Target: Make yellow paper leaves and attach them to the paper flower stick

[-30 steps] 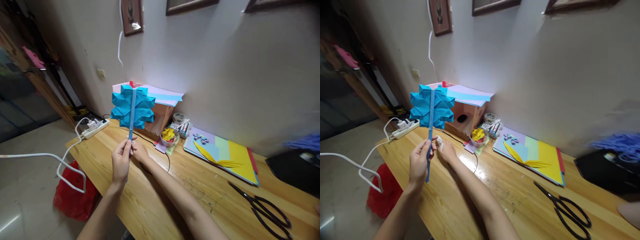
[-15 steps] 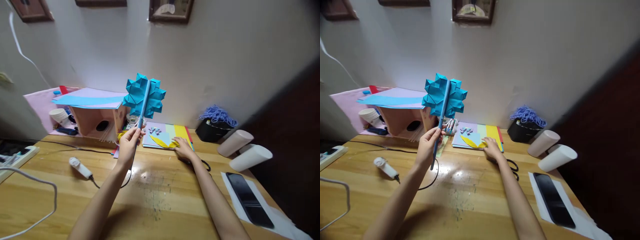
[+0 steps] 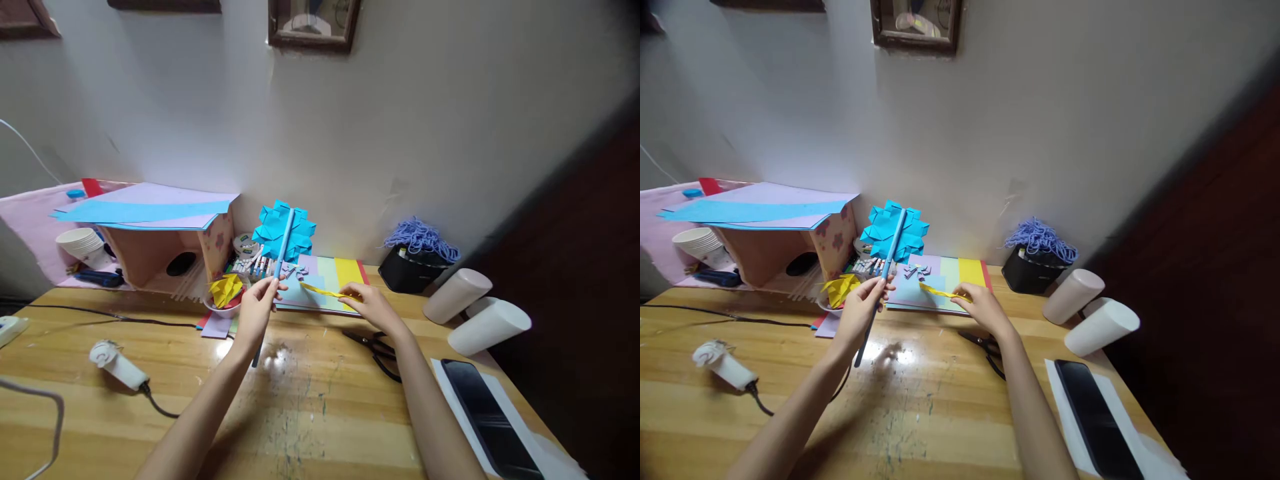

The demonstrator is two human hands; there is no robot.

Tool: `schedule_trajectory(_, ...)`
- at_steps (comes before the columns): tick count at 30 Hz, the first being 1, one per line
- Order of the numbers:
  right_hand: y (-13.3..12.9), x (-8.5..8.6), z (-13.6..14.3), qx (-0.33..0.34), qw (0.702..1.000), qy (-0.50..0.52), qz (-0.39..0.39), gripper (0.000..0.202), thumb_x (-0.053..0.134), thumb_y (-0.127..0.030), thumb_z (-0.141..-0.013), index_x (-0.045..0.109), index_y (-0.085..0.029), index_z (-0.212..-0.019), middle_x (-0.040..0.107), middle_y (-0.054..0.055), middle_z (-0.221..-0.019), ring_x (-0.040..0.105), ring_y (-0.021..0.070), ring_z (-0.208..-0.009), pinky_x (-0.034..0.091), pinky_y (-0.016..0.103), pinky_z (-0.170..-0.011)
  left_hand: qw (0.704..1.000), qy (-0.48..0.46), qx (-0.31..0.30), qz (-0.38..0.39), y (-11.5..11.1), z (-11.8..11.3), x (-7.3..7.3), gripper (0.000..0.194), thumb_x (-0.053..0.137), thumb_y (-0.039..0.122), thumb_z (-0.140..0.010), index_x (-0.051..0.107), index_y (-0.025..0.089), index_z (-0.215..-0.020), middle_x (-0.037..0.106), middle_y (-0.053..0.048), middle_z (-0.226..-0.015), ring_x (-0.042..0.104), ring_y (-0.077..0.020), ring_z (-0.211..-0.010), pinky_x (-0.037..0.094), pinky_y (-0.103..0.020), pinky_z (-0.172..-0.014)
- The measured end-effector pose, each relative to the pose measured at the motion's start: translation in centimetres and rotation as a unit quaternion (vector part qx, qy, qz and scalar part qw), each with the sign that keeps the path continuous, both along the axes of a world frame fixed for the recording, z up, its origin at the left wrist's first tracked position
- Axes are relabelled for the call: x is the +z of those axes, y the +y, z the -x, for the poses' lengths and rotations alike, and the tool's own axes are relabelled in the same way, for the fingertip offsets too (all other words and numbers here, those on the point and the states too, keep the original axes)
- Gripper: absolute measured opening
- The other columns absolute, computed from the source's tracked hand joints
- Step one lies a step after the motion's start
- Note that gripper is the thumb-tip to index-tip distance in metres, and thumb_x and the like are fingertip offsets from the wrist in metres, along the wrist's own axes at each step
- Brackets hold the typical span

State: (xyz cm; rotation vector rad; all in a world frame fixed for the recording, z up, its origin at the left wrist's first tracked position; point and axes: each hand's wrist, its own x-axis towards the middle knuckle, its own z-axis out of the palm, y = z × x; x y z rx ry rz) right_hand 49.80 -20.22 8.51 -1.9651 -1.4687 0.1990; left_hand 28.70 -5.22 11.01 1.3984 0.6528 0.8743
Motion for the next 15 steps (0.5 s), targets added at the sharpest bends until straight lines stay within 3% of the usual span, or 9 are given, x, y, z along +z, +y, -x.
schedule_trajectory(3,-1.5,3.4,1.9,-0.018,0.992,-0.118,-0.045,0.018,0.053,-0.033,-0.084,0.065,-0.021,-0.089,0.067,0.004,-0.089,0.061,0.0163,-0.078,0.044,0.026,-0.070,1.000,0.020,-0.002,-0.021,-0.9,0.3,0.0,0.037,0.058,0.045,-0.075,0.066,0.015,-0.095,0.064,-0.004,-0.079,0.048,-0.0095,-0.057,0.034,-0.019,-0.046)
schedule_trajectory(6,-2.9,5.6,3.7,-0.022,0.973,-0.221,-0.066,0.018,0.050,-0.031,-0.086,0.065,-0.020,-0.089,0.066,0.005,-0.087,0.060,0.0167,-0.078,0.043,0.026,-0.069,0.996,0.061,-0.004,-0.068,-1.9,0.7,0.2,0.032,0.055,0.041,-0.078,0.066,0.016,-0.093,0.063,-0.003,-0.076,0.049,-0.0101,-0.056,0.036,-0.020,-0.049)
schedule_trajectory(11,-3.4,6.7,5.2,0.023,0.960,-0.263,-0.097,0.017,0.050,-0.028,-0.087,0.064,-0.018,-0.087,0.067,0.006,-0.083,0.060,0.0173,-0.077,0.042,0.029,-0.071,0.984,0.124,-0.013,-0.129,-3.1,1.0,-0.2,0.028,0.053,0.039,-0.079,0.066,0.018,-0.092,0.059,0.000,-0.062,0.052,-0.0121,-0.055,0.038,-0.022,-0.053)
schedule_trajectory(15,-2.8,6.4,5.5,0.034,0.977,-0.180,-0.105,0.015,0.051,-0.027,-0.087,0.063,-0.019,-0.091,0.067,0.006,-0.084,0.060,0.0169,-0.078,0.043,0.029,-0.072,0.991,0.102,-0.034,-0.077,-3.9,0.6,-0.7,0.030,0.054,0.040,-0.079,0.065,0.016,-0.094,0.063,-0.003,-0.072,0.053,-0.0118,-0.057,0.039,-0.021,-0.050)
